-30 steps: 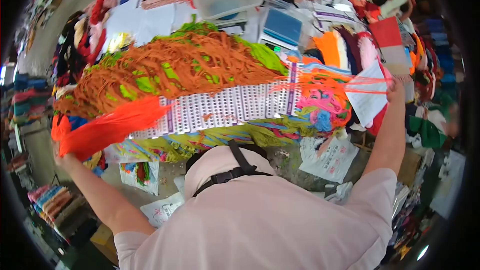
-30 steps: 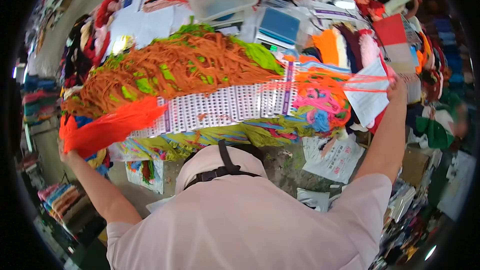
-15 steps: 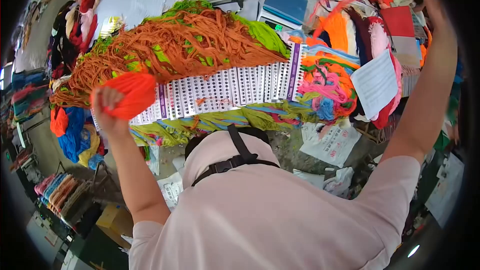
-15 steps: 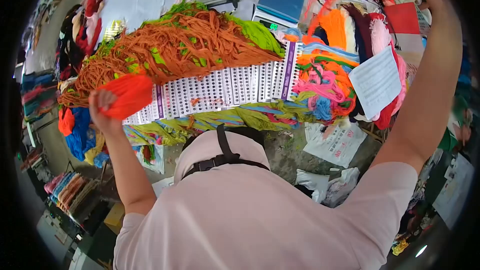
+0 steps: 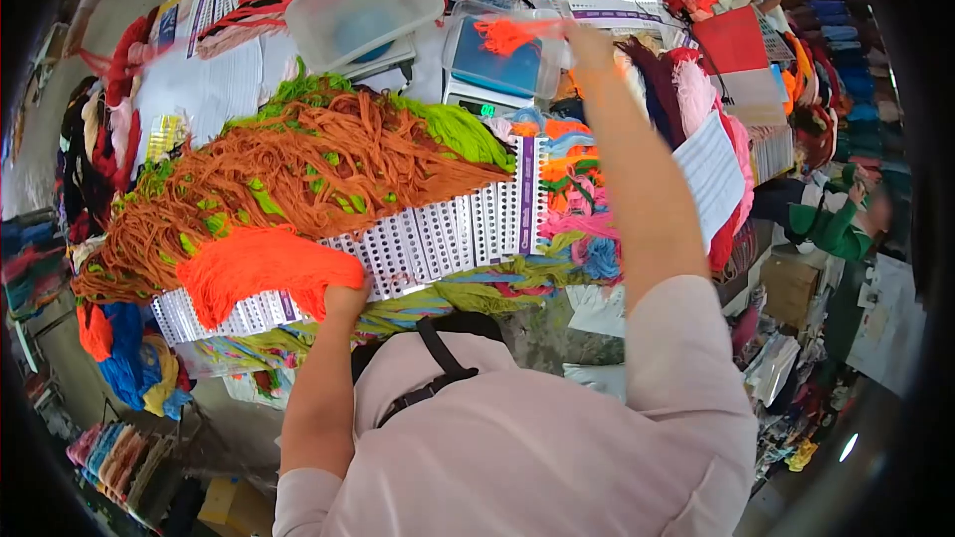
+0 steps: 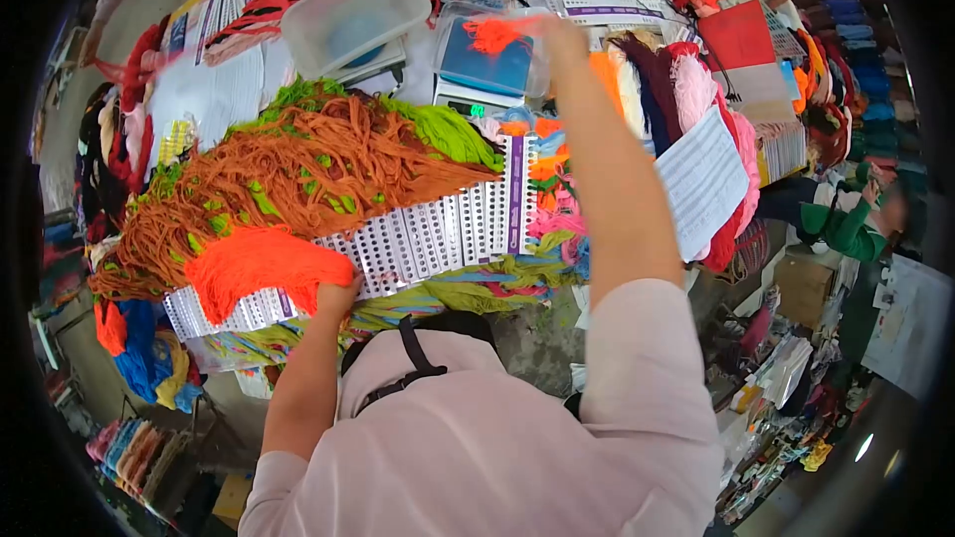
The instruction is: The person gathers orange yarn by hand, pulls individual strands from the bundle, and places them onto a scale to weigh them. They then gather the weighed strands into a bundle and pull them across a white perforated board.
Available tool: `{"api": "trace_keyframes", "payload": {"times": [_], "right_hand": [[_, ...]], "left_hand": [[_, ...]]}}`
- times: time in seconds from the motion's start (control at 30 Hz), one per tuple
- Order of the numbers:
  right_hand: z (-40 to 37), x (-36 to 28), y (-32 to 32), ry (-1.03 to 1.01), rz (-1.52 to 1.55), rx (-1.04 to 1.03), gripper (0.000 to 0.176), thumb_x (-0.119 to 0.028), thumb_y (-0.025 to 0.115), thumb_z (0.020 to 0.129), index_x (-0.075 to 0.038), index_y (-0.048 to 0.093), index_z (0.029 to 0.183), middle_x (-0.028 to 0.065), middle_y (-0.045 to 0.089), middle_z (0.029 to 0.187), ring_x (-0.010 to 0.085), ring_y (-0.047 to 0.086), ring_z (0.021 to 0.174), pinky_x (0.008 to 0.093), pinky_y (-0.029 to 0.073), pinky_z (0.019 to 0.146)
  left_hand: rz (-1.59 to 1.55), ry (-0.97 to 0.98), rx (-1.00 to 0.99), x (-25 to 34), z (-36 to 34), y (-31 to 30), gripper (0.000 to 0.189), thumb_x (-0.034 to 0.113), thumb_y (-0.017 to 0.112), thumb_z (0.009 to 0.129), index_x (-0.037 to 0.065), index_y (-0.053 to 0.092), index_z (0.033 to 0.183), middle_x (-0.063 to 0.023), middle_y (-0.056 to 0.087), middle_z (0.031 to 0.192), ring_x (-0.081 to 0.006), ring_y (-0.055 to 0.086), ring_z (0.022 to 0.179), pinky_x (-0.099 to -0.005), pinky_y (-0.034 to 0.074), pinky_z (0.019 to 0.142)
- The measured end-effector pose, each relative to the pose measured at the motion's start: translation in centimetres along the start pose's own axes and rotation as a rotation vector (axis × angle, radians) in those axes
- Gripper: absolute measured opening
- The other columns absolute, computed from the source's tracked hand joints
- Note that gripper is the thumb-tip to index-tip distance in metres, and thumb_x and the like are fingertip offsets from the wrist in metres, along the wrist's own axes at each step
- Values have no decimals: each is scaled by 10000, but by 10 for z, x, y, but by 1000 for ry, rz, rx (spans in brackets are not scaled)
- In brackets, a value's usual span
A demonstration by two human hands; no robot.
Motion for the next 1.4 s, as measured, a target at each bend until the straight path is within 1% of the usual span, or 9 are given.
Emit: {"api": "trace_keyframes", "payload": {"times": [0.2,0.27,0.4,0.5,0.6,0.87,1.0,1.2,1.4], "right_hand": [[-66,173,23,739,732,40,270,-118,574,887,-5,512,1125,172,571,988,225,596,919,283,525,686],[-82,177,17,775,781,91,283,-162,571,899,-25,500,1137,174,547,1089,224,569,995,274,508,726],[-91,184,-2,681,606,26,257,-232,573,904,-24,534,1050,124,590,961,187,586,812,283,499,649],[-85,188,-8,669,622,43,225,-223,576,896,-23,533,988,91,586,855,157,567,685,278,491,608],[-81,173,-9,626,572,71,181,-187,559,893,-29,532,977,73,575,820,156,553,649,267,486,593],[-54,169,13,399,243,117,344,-27,590,777,4,569,1119,77,594,853,145,552,682,281,443,587],[-12,228,21,301,15,105,409,-38,603,778,16,565,1182,70,605,866,137,545,701,281,438,596],[-27,197,27,316,-33,-34,228,-113,661,769,-1,685,966,10,624,751,127,555,648,297,438,592],[-125,102,43,-390,-252,190,155,-154,573,795,-9,626,772,134,595,718,236,578,658,344,441,618]], "left_hand": [[-321,-26,-500,40,-26,-62,176,152,693,774,46,662,910,-56,647,827,-170,600,816,-318,484,779],[-210,42,-1028,31,-34,-79,257,216,709,769,85,673,987,-54,670,925,-176,610,862,-312,483,803],[232,1,-1144,66,-62,-124,319,269,702,773,140,670,1063,-28,678,940,-163,610,870,-314,488,784],[312,-150,-1051,35,-54,-125,376,285,688,781,191,649,1143,2,659,857,-130,600,791,-292,490,724],[-836,-488,-878,26,-39,-134,406,225,651,835,50,594,1197,-10,493,631,-92,446,549,-234,383,550],[-1722,56,-329,24,-40,-167,151,244,528,925,103,570,889,60,322,599,-63,322,482,-257,312,521],[-1911,265,-89,40,-55,-200,146,184,464,954,55,513,1002,16,379,697,-93,389,581,-285,398,645],[-1825,-205,320,94,-69,-229,177,156,458,950,40,515,1071,-32,520,857,-163,510,747,-354,459,821],[-1779,233,-30,141,-79,-220,552,324,526,920,-26,386,1322,-218,435,1344,-321,429,1248,-430,345,1038]]}}
Point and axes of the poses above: each hand's wrist, its own z-axis towards the middle knuckle, its own y-axis out of the palm, x = y × z, the point moved 1 cm from there along z, towards the middle knuckle
